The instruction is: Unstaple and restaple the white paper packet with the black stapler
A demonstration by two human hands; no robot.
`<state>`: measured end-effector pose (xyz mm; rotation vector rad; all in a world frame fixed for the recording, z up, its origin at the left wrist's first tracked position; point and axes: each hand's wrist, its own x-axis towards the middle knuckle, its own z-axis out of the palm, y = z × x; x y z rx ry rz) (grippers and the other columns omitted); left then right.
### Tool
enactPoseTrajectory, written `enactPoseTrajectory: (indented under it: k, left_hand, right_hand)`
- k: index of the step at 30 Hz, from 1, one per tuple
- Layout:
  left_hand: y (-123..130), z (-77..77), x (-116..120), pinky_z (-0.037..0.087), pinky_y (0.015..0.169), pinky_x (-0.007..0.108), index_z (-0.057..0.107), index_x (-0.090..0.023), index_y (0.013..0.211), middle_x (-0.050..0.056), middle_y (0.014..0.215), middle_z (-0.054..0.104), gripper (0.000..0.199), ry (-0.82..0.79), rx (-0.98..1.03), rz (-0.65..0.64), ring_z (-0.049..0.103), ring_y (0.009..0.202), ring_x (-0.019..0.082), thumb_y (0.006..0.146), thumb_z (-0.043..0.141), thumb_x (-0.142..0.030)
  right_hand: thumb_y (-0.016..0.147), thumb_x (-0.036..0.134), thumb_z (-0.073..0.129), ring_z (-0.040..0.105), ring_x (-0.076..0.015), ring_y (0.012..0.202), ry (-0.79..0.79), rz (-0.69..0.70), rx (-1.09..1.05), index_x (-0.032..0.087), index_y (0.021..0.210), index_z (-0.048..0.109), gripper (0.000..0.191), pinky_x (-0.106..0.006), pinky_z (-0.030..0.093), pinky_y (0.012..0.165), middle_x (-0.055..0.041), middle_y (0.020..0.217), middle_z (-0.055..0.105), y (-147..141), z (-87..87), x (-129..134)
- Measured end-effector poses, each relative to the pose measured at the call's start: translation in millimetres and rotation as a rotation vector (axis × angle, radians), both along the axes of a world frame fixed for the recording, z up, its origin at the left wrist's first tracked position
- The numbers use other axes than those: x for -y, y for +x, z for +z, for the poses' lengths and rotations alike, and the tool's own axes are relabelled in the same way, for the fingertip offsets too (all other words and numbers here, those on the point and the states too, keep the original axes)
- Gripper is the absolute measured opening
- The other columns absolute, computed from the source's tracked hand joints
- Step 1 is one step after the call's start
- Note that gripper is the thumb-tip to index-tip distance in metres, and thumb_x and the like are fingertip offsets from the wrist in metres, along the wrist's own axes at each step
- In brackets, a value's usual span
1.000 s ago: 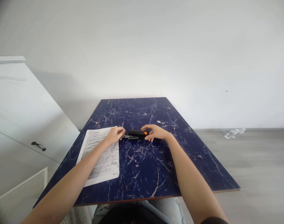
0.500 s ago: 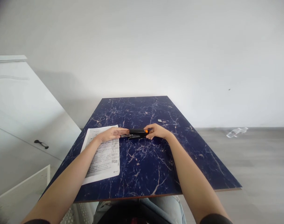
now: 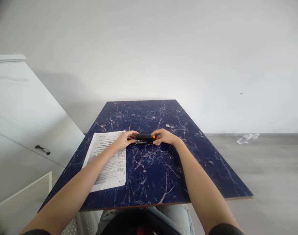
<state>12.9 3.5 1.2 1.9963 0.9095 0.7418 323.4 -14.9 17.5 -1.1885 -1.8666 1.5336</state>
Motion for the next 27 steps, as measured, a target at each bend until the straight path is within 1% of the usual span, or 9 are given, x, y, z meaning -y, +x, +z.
enactPoseTrajectory:
  k: [5, 8, 13, 18, 20, 21, 23, 25, 27]
  left_hand:
    - [3.9, -3.6, 0.1, 0.061, 0.083, 0.037, 0.069, -0.022, 0.114, 0.008, 0.106, 0.074, 0.033, 0.013, 0.0, 0.052, 0.073, 0.093, 0.022, 0.083, 0.071, -0.014]
    - [6.1, -5.1, -0.5, 0.061, 0.082, 0.036, 0.07, -0.022, 0.112, 0.007, 0.104, 0.074, 0.032, 0.032, -0.004, 0.055, 0.073, 0.092, 0.022, 0.082, 0.071, -0.011]
    - [9.2, -4.8, 0.1, 0.059, 0.082, 0.037, 0.071, -0.023, 0.111, 0.006, 0.097, 0.075, 0.032, 0.072, -0.017, 0.081, 0.073, 0.09, 0.023, 0.081, 0.071, -0.011]
    - [5.7, -3.9, -0.5, 0.058, 0.082, 0.037, 0.071, -0.021, 0.107, 0.008, 0.1, 0.075, 0.026, 0.024, 0.013, 0.048, 0.072, 0.093, 0.023, 0.082, 0.072, -0.017]
    - [3.5, -3.7, -1.4, 0.057, 0.083, 0.037, 0.07, -0.02, 0.108, 0.008, 0.101, 0.075, 0.025, 0.007, 0.024, 0.011, 0.072, 0.094, 0.023, 0.082, 0.071, -0.018]
    - [2.6, -3.6, -2.0, 0.057, 0.084, 0.037, 0.07, -0.02, 0.108, 0.008, 0.101, 0.075, 0.025, 0.003, 0.033, -0.006, 0.071, 0.094, 0.023, 0.083, 0.069, -0.017]
    - [0.9, -3.2, -3.6, 0.056, 0.085, 0.036, 0.07, -0.019, 0.108, 0.008, 0.099, 0.074, 0.024, -0.009, 0.069, -0.018, 0.071, 0.093, 0.021, 0.086, 0.062, -0.015]
    - [-0.7, -2.9, -5.8, 0.056, 0.082, 0.034, 0.069, -0.018, 0.105, 0.007, 0.095, 0.073, 0.025, -0.037, 0.126, -0.009, 0.071, 0.09, 0.02, 0.086, 0.053, -0.013]
    - [-2.1, -2.8, -8.3, 0.054, 0.076, 0.031, 0.067, -0.016, 0.096, 0.005, 0.087, 0.071, 0.024, -0.06, 0.191, 0.012, 0.069, 0.082, 0.017, 0.082, 0.048, -0.01]
  right_hand:
    - [0.063, 0.043, 0.087, 0.071, -0.0201, 0.069, 0.009, -0.003, -0.012, 0.017, 0.111, 0.072, 0.057, -0.037, 0.062, 0.074, -0.0039, 0.076, 0.074, -0.9, 1.1, 0.9]
    - [0.062, 0.043, 0.088, 0.07, -0.0194, 0.068, 0.012, -0.007, -0.006, 0.017, 0.109, 0.073, 0.056, -0.036, 0.061, 0.074, -0.0032, 0.076, 0.073, -1.6, 1.5, 1.0]
    - [0.062, 0.043, 0.087, 0.07, -0.0192, 0.067, 0.034, 0.001, 0.01, 0.018, 0.108, 0.073, 0.054, -0.034, 0.06, 0.071, -0.0022, 0.074, 0.073, -1.8, 1.4, 0.4]
    - [0.069, 0.044, 0.082, 0.067, -0.0183, 0.065, 0.105, 0.038, 0.037, 0.019, 0.108, 0.07, 0.049, -0.033, 0.058, 0.067, -0.0001, 0.074, 0.07, -4.7, 0.4, 1.1]
    - [0.072, 0.046, 0.079, 0.066, -0.0174, 0.065, 0.204, 0.051, 0.094, 0.02, 0.109, 0.07, 0.046, -0.032, 0.056, 0.065, -0.0002, 0.079, 0.07, -8.4, 1.0, 1.4]
    - [0.072, 0.046, 0.078, 0.065, -0.0176, 0.067, 0.289, 0.049, 0.138, 0.02, 0.108, 0.07, 0.045, -0.032, 0.055, 0.067, -0.0008, 0.082, 0.07, -10.9, 1.6, 1.5]
    - [0.072, 0.048, 0.08, 0.066, -0.0194, 0.075, 0.499, 0.04, 0.239, 0.021, 0.104, 0.072, 0.043, -0.033, 0.054, 0.073, -0.0028, 0.09, 0.071, -17.4, 3.5, 1.3]
    - [0.071, 0.05, 0.082, 0.065, -0.0229, 0.086, 0.688, 0.028, 0.315, 0.022, 0.104, 0.072, 0.044, -0.036, 0.051, 0.082, -0.0053, 0.097, 0.071, -25.9, 5.4, 1.4]
    - [0.073, 0.051, 0.082, 0.064, -0.0257, 0.094, 0.806, -0.009, 0.342, 0.023, 0.109, 0.071, 0.047, -0.039, 0.049, 0.088, -0.0073, 0.103, 0.071, -36.1, 6.6, 2.7]
